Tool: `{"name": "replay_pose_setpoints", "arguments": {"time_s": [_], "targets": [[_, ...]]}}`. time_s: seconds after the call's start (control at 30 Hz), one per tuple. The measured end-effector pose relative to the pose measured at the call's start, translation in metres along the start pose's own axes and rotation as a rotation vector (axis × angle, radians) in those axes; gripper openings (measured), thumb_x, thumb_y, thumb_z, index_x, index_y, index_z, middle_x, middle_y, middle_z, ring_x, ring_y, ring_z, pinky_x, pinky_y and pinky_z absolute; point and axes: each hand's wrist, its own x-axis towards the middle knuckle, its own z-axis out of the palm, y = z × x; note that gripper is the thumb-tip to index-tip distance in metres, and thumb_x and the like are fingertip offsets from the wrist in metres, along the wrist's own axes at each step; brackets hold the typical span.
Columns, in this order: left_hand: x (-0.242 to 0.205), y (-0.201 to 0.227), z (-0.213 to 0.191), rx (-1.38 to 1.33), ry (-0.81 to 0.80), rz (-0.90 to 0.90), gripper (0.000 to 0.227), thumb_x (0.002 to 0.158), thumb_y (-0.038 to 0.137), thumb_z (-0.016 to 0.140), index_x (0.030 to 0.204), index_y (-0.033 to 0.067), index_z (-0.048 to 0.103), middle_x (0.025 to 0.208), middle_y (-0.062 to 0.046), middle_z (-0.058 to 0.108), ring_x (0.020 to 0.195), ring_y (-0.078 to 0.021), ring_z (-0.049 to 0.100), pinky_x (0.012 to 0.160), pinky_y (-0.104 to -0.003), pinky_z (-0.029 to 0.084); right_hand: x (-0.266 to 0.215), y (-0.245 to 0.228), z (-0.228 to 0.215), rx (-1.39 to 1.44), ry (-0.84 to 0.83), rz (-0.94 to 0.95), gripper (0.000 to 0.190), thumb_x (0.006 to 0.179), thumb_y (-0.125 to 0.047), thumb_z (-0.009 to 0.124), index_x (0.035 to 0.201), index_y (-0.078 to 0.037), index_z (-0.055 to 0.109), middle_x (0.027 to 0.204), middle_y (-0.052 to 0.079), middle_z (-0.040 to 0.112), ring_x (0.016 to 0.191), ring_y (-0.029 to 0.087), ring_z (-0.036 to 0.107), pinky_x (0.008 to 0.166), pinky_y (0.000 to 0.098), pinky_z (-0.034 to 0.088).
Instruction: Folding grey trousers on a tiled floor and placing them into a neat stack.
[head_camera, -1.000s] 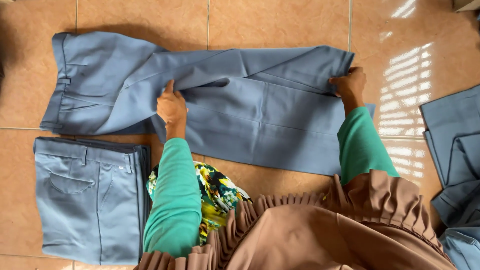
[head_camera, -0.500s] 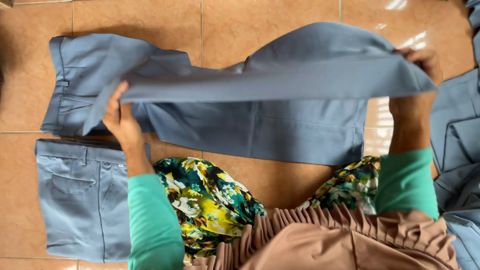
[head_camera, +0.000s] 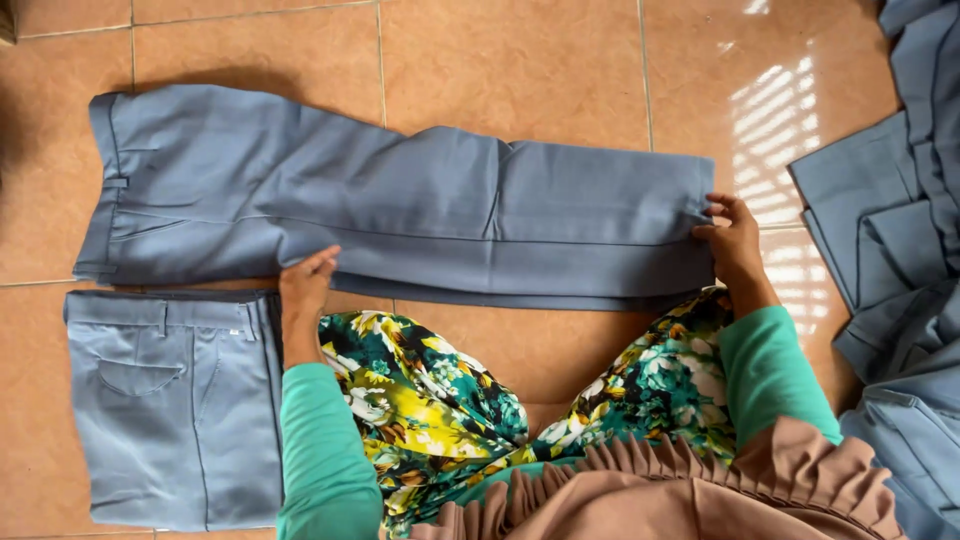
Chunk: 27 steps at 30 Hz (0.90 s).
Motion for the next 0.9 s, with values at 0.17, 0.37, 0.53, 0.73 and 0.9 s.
{"name": "replay_pose_setpoints", "arguments": {"time_s": [0.17,0.37,0.53,0.73,0.9], "targets": [[-0.049,0.033,-0.038,-0.257,0.179,-0.063,0.033,0.093,0.01,0.062,0.114,0.0293,0.08,0.09,-0.016,0.072,0.082,-0.0259,0.072,0.076,-0.036,0.06,-0.013,0.0,0.001,-0.046,-0.012,-0.005,0.085,0.072,0.021,0.068,0.148,-0.013,0.052,0.12,0.017,0.053,0.093,0.025,0.062,0.074,0.036,0.054],[-0.006,-0.011,-0.004,0.122,-0.038,-0.26,0.03,0.093,0.016,0.064,0.111,0.0338,0.08,0.092,-0.009,0.074,0.089,-0.0308,0.073,0.076,-0.044,0.06,-0.004,0.016,0.002,-0.467,-0.008,0.017,0.085,0.06,0.009,0.08,0.139,-0.02,0.064,0.103,0.011,0.068,0.089,0.029,0.071,0.074,0.0421,0.057],[0.008,-0.001,0.015,0.468,-0.176,-0.4,0.032,0.092,0.018,0.06,0.088,0.0413,0.081,0.065,0.006,0.075,0.088,-0.032,0.077,0.079,-0.049,0.061,-0.006,0.012,0.012,-0.734,0.073,-0.067,0.082,0.057,-0.005,0.089,0.136,-0.017,0.069,0.104,0.014,0.065,0.1,0.046,0.069,0.088,0.0547,0.055],[-0.016,0.029,0.025,0.785,-0.154,-0.302,0.029,0.093,0.01,0.055,0.107,0.0072,0.08,0.101,-0.02,0.079,0.102,-0.0422,0.074,0.086,-0.053,0.056,-0.056,-0.079,0.03,-0.865,0.023,0.211,0.09,0.075,-0.047,0.092,0.13,0.012,0.053,0.129,0.035,0.049,0.123,0.059,0.046,0.093,0.075,0.046],[-0.082,0.14,0.027,0.48,-0.017,0.057,0.022,0.101,0.026,0.063,0.118,0.0204,0.074,0.101,-0.018,0.077,0.104,-0.0402,0.074,0.089,-0.054,0.057,0.01,0.026,0.008,-0.833,-0.082,0.138,0.071,0.066,-0.049,0.094,0.104,0.007,0.073,0.096,0.034,0.071,0.1,0.056,0.068,0.08,0.0643,0.055]]}}
